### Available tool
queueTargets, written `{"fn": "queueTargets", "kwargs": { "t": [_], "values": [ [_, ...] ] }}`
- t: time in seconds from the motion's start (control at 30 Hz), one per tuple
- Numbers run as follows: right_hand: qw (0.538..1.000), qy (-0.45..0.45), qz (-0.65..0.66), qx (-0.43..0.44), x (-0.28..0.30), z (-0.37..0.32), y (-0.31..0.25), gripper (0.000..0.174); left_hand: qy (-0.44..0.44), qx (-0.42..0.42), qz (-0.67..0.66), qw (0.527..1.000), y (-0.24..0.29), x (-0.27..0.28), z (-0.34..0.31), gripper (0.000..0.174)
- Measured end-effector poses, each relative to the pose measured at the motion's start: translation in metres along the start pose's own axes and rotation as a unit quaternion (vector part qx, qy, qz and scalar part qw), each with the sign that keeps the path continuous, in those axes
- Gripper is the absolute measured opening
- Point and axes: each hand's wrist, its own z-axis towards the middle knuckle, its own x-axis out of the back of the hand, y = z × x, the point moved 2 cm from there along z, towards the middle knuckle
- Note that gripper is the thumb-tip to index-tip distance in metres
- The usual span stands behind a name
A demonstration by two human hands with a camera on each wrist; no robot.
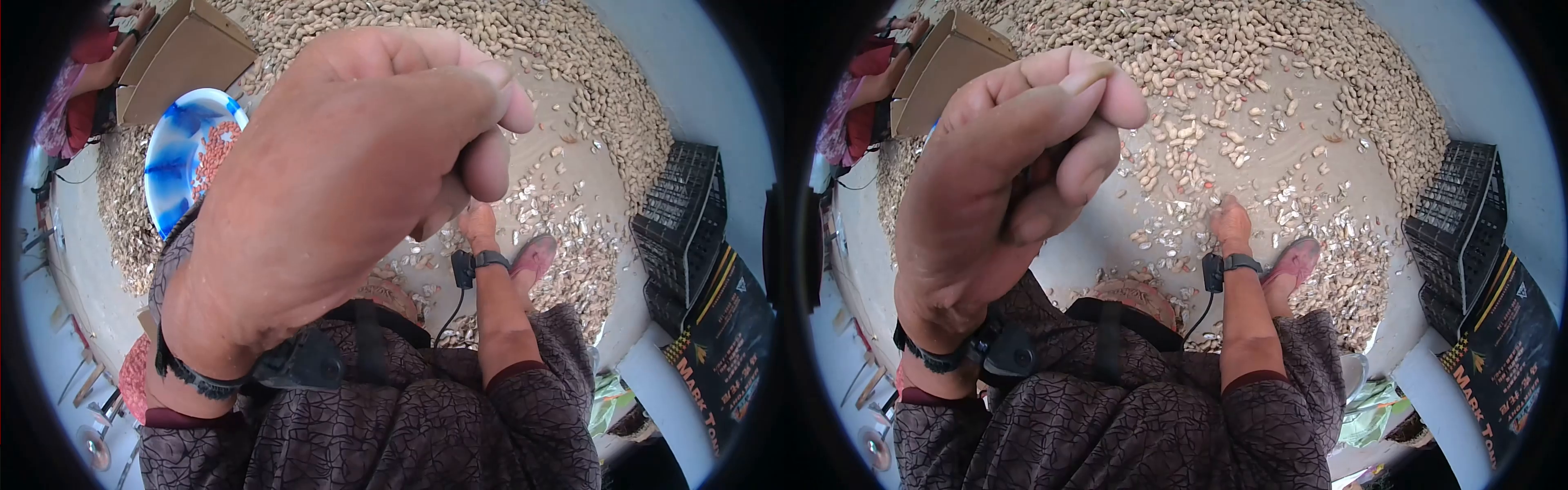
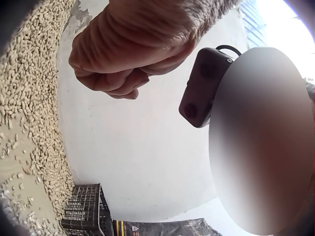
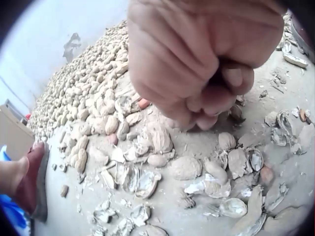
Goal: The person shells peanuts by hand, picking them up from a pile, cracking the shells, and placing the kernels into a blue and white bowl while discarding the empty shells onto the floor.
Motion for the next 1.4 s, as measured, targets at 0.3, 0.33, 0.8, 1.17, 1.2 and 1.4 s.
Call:
{"fn": "queueTargets", "kwargs": {
  "t": [0.3,0.33,0.8,1.17,1.2,1.4],
  "values": [
    [0.577,-0.171,0.733,-0.317,0.047,-0.001,0.016,0.013,0.001,-0.028,-0.002,1.000,0.003,0.005,-0.003,0.022],
    [0.579,-0.172,0.732,-0.316,0.051,-0.002,0.014,0.013,0.002,-0.029,-0.004,1.000,0.003,0.007,-0.004,0.022],
    [0.970,-0.176,0.095,-0.136,0.013,-0.001,-0.041,0.011,0.035,-0.025,-0.051,0.998,-0.005,0.013,-0.008,0.022],
    [0.706,-0.249,0.624,-0.226,0.059,0.007,-0.052,0.013,-0.016,-0.054,-0.047,0.997,-0.001,0.017,-0.006,0.018],
    [0.647,-0.248,0.691,-0.205,0.074,0.011,-0.062,0.017,-0.019,-0.052,-0.052,0.997,-0.003,0.017,-0.005,0.017],
    [0.652,-0.199,0.731,0.006,0.181,-0.001,-0.153,0.023,-0.007,-0.022,-0.004,1.000,-0.025,0.015,0.006,0.020]
  ]
}}
